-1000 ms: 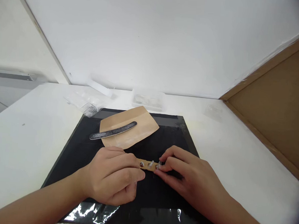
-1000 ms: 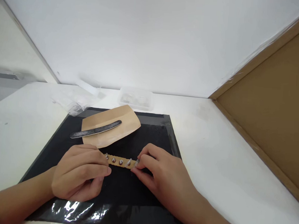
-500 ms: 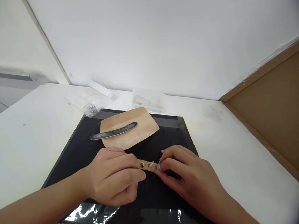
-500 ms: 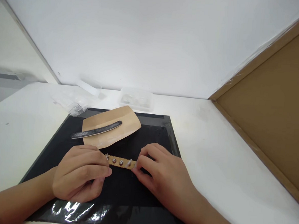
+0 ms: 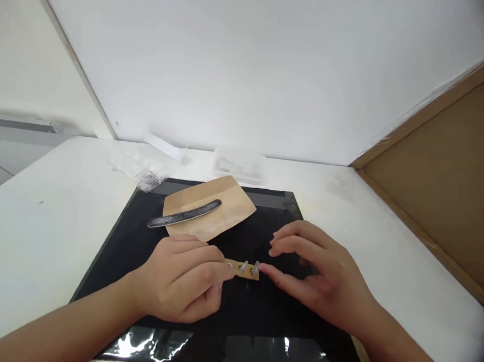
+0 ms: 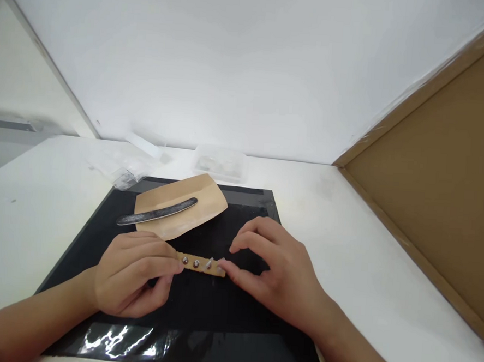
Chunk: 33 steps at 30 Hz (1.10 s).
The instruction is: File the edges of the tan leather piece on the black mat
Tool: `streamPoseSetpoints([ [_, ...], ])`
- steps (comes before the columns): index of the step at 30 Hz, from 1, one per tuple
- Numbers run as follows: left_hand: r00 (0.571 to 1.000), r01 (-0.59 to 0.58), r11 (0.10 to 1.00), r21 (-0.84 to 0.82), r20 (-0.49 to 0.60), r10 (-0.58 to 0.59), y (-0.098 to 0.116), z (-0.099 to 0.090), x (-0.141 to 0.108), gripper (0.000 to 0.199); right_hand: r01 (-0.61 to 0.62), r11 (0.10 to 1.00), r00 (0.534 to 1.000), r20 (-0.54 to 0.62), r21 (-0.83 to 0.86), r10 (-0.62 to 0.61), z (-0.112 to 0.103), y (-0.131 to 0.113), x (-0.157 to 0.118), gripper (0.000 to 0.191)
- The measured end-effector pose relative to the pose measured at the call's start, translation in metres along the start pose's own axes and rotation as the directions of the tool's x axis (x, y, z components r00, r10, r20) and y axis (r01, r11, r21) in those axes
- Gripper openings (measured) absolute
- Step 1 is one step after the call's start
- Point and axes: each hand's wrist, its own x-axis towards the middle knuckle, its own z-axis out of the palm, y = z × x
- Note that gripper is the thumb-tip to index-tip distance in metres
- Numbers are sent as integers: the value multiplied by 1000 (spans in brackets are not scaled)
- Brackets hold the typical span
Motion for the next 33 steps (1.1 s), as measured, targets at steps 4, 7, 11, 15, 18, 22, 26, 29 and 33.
streamPoseSetpoints([
  [4,999,39,991,128,17,-41,0,-2,6,22,54,994,997,-56,96,-48,-8,9,5,3],
  [7,992,127,972,197,-10,-127,-4,-3,9,14,67,993,992,-115,97,-56,-8,17,8,4],
  [11,941,323,850,416,-49,-334,-18,-7,8,7,13,996,991,-132,84,-2,-2,29,13,13],
  [15,894,407,757,512,-54,-444,-31,-12,5,20,-48,997,987,-152,56,56,6,43,15,25],
  [18,874,416,742,526,-6,-486,-34,-14,3,25,-163,985,972,-161,53,170,9,56,15,31],
  [22,849,439,738,512,33,-527,-36,-13,1,30,-289,955,943,-155,62,295,11,69,15,38],
  [26,824,474,742,475,57,-563,-38,-13,-2,29,-321,946,935,-143,47,324,10,71,16,41],
  [29,801,510,723,465,50,-597,-41,-13,-3,25,-280,960,952,-118,27,281,9,72,17,37],
  [33,770,530,705,471,80,-633,-46,-14,-4,21,-226,974,970,-95,2,225,10,73,18,33],
])
